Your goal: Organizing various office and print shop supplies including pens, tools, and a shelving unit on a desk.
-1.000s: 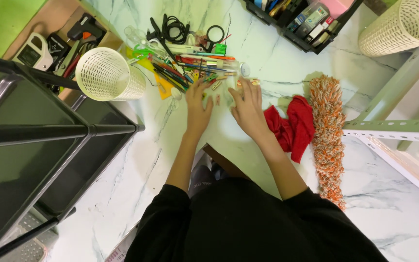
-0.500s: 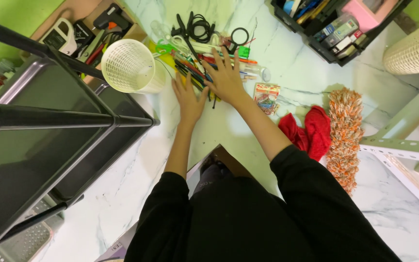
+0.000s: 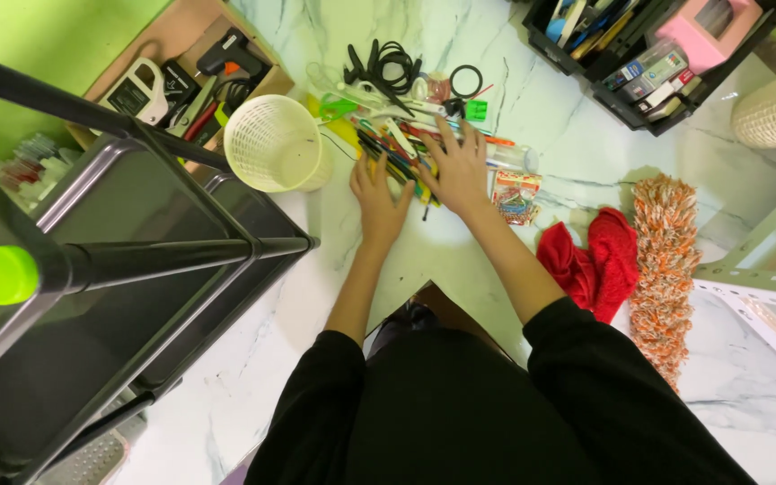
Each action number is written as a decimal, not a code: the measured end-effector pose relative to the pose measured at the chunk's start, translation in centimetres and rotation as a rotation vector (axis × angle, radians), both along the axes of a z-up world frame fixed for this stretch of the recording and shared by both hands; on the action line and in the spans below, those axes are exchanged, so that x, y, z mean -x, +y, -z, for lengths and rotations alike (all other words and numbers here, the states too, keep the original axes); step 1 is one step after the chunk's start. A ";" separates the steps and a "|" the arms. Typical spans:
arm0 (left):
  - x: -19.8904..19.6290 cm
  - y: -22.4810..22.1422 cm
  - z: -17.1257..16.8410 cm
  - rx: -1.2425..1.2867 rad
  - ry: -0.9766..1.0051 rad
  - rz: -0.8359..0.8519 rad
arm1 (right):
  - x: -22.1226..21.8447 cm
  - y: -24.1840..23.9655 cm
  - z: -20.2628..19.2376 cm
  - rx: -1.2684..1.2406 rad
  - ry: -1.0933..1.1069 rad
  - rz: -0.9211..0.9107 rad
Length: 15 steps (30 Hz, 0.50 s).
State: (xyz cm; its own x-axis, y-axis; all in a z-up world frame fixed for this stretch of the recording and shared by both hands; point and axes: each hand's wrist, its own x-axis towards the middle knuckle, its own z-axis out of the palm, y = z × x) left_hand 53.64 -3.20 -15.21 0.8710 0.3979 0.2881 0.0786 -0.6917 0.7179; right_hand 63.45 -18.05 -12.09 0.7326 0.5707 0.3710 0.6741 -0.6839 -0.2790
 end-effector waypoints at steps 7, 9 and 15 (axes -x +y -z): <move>1.0 -3.0 -0.1 -0.017 -0.019 0.097 | 1.4 -4.0 -1.0 0.010 -0.012 0.023; 1.1 -4.0 -0.5 0.005 0.003 0.152 | 1.9 -5.1 -1.3 0.002 -0.019 0.057; 1.4 -5.6 -0.8 0.018 -0.003 0.276 | 2.7 -7.9 -1.6 0.028 -0.038 0.129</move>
State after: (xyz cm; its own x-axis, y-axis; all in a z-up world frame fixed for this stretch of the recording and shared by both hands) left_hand 52.29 -8.84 -14.40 0.9465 0.1506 0.2856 -0.1130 -0.6740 0.7300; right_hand 60.70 -25.92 -10.53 0.7862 0.4835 0.3849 0.5900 -0.7725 -0.2347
